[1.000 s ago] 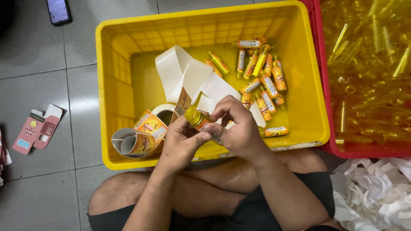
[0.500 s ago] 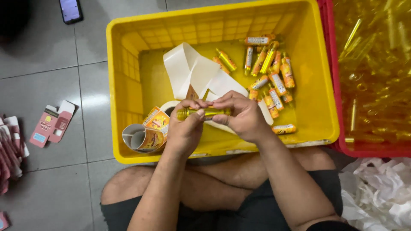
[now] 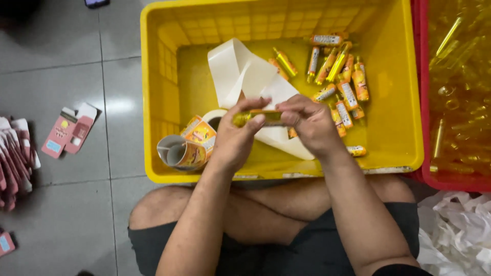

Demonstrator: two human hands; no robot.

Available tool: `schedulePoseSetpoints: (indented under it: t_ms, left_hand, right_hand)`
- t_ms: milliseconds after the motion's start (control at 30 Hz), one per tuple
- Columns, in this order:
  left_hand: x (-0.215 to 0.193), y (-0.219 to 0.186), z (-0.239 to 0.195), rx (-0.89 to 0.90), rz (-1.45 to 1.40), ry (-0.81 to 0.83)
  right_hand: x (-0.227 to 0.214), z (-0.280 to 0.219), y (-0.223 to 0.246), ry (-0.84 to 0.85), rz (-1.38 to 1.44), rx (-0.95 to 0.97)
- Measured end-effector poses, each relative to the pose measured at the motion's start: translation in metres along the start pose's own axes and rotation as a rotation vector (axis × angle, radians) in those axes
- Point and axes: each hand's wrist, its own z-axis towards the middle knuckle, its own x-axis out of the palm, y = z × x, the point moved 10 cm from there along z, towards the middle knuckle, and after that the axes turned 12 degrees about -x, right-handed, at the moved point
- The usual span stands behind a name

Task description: The person sits on the floor and repeatedly applies labels to small yellow bottles. They pick up a bottle, wrap a label from a roll around it, and place the labeled bottle into a red crate. The process is repeated continuously with items from a yellow crate.

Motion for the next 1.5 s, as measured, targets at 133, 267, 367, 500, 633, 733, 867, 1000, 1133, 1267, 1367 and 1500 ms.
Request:
schedulePoseSetpoints:
  t_ms: [133,267,367,500,633,733,867,1000,1133,1267,1367,1500]
  left_hand:
    - [-0.023,-0.053,-0.007,-0.046,0.718,-0.240]
    - [-0.055,-0.079,-0.022,0.023,0.983,-0.381]
    - [-0.059,-0.064,-0.019,-0.137,1.191,-0.383]
    - [-0.081,0.005,0.002,-0.494,1.614,-0.288]
    - [-0.066,0.023,0.010,-0.388,1.908,-0.230]
    - [-0.025,0.000,-0.005,-0.200,1.774,-0.087]
    - [0.017,-0.033,-0.021,-0.172,1.529,0.035]
    - [0.014,-0.044,-0.020,-0.103,1.444,-0.005]
    - [0.016,-0.051,-0.018,-0.030,1.406,-0.045]
    - [0.008,-0.050,-0.017,0.004,1.383,-0.090]
    - [0.003,-0.053,-0.017,-0.006,1.334,-0.092]
    - [0.000,-0.059,-0.020,0.001,1.294,-0.109]
  right_hand:
    - [-0.059,-0.003,0.001,-0.179,-0.249,0.042]
    - [-0.045,0.015,0.065,-0.111,-1.144,0.018]
    - [-0.038,0.003,0.051,-0.161,-1.074,0.246]
    - [-0.014,-0.007,0.009,0.027,-1.018,0.152]
    - [-0.001,-0.027,-0.051,0.145,-0.841,0.431]
    - [0.026,-0.029,-0.048,0.057,-0.442,0.436]
    - [0.027,-0.034,-0.054,-0.137,0.065,0.490]
    - [0.018,-0.020,-0.035,-0.357,0.281,0.346]
    - [-0.005,-0.021,-0.036,-0.415,0.165,0.148]
    - [-0.001,-0.022,-0.021,-0.392,0.005,0.049]
    - [0.005,-0.020,-0.005,-0.359,-0.070,-0.037]
    - [0.012,-0.019,0.008,-0.374,-0.065,-0.079]
